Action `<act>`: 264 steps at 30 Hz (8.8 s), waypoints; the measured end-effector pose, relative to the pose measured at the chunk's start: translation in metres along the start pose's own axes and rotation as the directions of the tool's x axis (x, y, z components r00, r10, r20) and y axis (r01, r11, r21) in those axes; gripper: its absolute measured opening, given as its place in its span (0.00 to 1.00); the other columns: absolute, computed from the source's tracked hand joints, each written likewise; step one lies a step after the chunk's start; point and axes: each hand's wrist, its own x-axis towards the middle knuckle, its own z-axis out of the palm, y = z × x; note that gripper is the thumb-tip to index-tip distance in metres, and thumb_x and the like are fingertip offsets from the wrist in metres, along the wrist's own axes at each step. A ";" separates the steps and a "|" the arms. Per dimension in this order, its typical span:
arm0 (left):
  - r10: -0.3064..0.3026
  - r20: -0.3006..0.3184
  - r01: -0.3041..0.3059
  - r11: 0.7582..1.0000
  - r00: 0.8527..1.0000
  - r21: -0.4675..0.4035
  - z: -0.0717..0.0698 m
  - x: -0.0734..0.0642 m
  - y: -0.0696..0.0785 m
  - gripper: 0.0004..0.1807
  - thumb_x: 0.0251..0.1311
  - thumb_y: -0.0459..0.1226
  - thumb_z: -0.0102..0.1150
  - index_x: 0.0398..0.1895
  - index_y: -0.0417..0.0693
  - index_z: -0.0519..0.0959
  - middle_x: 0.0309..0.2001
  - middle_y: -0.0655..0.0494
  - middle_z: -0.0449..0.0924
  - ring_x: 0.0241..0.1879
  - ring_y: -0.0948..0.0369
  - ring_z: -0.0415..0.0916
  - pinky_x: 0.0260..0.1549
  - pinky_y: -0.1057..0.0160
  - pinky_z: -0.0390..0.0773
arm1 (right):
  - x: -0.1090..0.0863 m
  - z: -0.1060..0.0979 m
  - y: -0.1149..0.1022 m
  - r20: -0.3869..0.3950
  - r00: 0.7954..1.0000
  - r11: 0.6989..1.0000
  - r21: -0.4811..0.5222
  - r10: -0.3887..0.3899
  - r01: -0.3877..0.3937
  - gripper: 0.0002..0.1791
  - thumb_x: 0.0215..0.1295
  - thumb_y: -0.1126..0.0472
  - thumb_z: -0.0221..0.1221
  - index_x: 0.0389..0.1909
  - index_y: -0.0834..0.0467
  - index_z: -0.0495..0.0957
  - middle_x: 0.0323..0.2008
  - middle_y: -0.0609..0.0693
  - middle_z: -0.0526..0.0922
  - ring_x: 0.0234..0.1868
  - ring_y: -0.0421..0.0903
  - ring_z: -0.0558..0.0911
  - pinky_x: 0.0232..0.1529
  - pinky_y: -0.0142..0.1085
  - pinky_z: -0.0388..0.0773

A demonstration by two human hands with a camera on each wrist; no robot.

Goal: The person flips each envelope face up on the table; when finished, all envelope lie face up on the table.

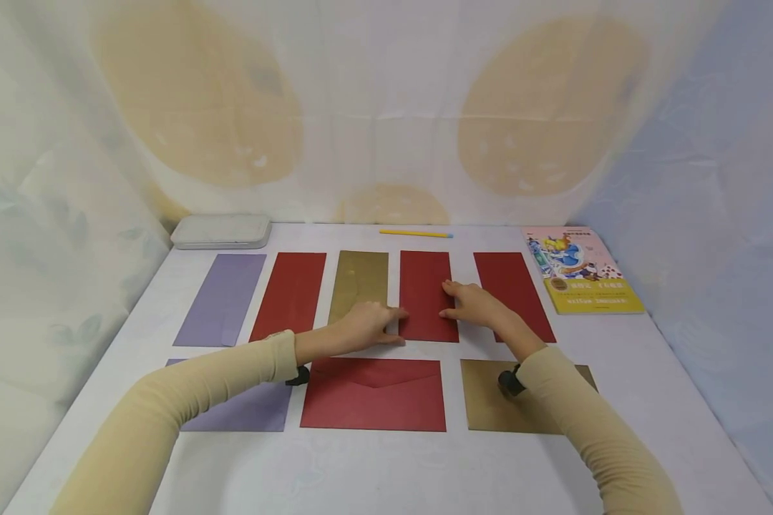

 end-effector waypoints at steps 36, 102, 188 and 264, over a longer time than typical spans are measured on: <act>0.102 0.066 -0.092 0.986 0.993 -0.136 -0.010 0.097 0.066 0.40 0.58 0.56 0.63 0.69 0.45 0.66 0.62 0.52 0.73 0.54 0.63 0.76 0.41 0.71 0.76 | -0.082 -0.050 0.073 -0.061 0.944 0.942 0.105 0.325 -0.318 0.44 0.67 0.44 0.57 0.71 0.69 0.52 0.64 0.78 0.58 0.63 0.76 0.59 0.53 0.68 0.63; 0.055 0.105 -0.059 0.998 0.993 0.037 0.017 0.136 0.116 0.34 0.57 0.60 0.61 0.56 0.42 0.78 0.39 0.56 0.81 0.32 0.67 0.76 0.27 0.71 0.76 | -0.096 -0.034 0.088 -0.094 0.879 0.815 0.430 0.468 -0.388 0.43 0.68 0.43 0.55 0.74 0.62 0.51 0.71 0.71 0.51 0.69 0.71 0.50 0.60 0.67 0.56; 0.017 -0.297 -0.141 0.905 0.955 -0.402 -0.005 0.103 0.098 0.41 0.62 0.44 0.63 0.74 0.45 0.57 0.72 0.45 0.57 0.27 0.66 0.76 0.24 0.79 0.69 | -0.054 -0.058 0.059 -0.402 0.886 0.901 0.432 0.232 -0.040 0.30 0.71 0.50 0.54 0.71 0.56 0.63 0.68 0.59 0.65 0.66 0.60 0.66 0.58 0.49 0.68; 0.018 0.110 -0.014 0.999 0.994 -0.043 0.021 0.096 0.095 0.30 0.62 0.57 0.58 0.61 0.50 0.77 0.63 0.55 0.73 0.58 0.64 0.73 0.38 0.71 0.79 | -0.081 -0.017 0.081 -0.095 0.982 0.982 0.104 0.165 -0.155 0.34 0.68 0.49 0.59 0.67 0.67 0.65 0.61 0.75 0.67 0.50 0.65 0.73 0.51 0.60 0.72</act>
